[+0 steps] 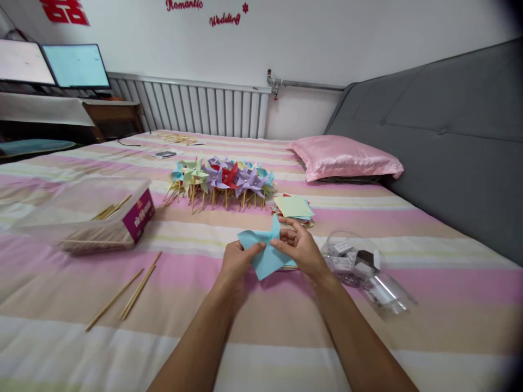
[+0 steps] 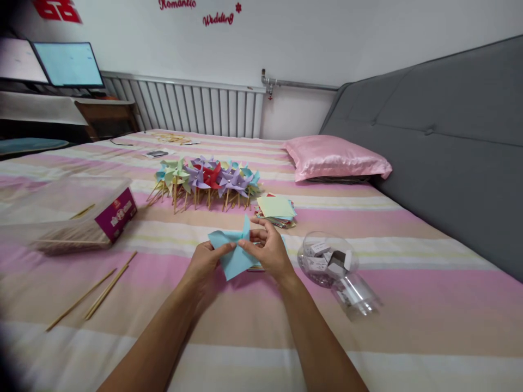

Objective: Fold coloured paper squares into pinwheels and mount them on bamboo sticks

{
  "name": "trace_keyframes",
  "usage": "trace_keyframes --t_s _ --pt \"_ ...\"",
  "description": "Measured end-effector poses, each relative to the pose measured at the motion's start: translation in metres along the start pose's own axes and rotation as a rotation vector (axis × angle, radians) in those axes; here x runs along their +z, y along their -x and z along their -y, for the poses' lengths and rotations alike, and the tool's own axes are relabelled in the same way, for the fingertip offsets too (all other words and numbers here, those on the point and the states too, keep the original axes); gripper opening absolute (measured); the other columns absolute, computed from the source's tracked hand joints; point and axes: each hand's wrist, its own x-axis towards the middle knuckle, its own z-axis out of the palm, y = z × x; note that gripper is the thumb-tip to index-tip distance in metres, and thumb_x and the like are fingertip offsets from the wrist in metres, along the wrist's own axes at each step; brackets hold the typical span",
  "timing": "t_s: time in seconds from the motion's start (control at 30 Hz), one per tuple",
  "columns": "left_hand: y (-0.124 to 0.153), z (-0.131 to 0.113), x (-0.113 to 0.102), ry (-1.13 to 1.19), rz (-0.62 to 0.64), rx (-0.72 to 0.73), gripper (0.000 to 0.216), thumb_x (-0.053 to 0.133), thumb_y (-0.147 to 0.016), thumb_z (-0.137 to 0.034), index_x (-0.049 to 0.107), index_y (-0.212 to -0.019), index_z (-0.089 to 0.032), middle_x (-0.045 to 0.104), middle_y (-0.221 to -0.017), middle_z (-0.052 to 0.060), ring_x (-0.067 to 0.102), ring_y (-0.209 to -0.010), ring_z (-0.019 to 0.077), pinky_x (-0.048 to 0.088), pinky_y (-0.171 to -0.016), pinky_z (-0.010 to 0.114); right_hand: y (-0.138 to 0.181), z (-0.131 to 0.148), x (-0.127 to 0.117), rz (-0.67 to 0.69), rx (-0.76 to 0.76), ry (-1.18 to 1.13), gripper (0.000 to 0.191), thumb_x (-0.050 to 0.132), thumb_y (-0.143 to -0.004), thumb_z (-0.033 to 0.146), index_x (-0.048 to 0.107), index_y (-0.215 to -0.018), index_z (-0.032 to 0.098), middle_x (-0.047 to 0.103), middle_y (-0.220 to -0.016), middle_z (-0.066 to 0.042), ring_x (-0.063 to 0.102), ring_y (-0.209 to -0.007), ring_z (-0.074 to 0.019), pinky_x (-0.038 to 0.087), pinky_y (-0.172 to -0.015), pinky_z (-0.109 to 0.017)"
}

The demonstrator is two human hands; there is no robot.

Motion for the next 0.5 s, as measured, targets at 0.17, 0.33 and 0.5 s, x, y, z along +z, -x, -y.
trace_keyframes --t_s 0.17,0.33,0.5 --pt "-0.007 -0.008 -0.011 0.135 -0.231 0.046 0.029 0.082 -0.049 -0.024 0.068 -0.071 -0.011 0.067 -0.063 0.003 0.059 -0.057 0.0126 0.045 -0.055 0.023 0.004 0.008 0.0 -0.251 -0.307 0.274 0.021 0.069 -0.074 0.03 0.066 -0.093 0.021 0.067 -0.088 -0.005 0.062 -0.084 -0.0187 0.048 -0.079 -0.033" --pt "-0.01 -0.01 -0.016 0.277 -0.259 0.026 0.03 0.082 -0.047 -0.019 0.065 -0.072 -0.012 0.065 -0.063 -0.001 0.058 -0.056 0.011 0.044 -0.053 0.022 0.01 0.006 0.003 0.174 -0.119 0.277 0.021 0.063 -0.077 0.026 0.071 -0.096 0.02 0.069 -0.072 -0.003 0.064 -0.064 -0.0171 0.051 -0.063 -0.031" --pt "-0.009 -0.007 -0.013 0.298 -0.186 0.021 0.027 0.08 -0.05 -0.021 0.063 -0.07 -0.013 0.063 -0.06 -0.002 0.056 -0.053 0.0105 0.043 -0.052 0.022 0.011 -0.006 0.01 0.369 -0.106 0.309 0.032 0.06 -0.077 0.022 0.071 -0.107 0.023 0.071 -0.079 -0.002 0.064 -0.069 -0.0161 0.051 -0.061 -0.028"
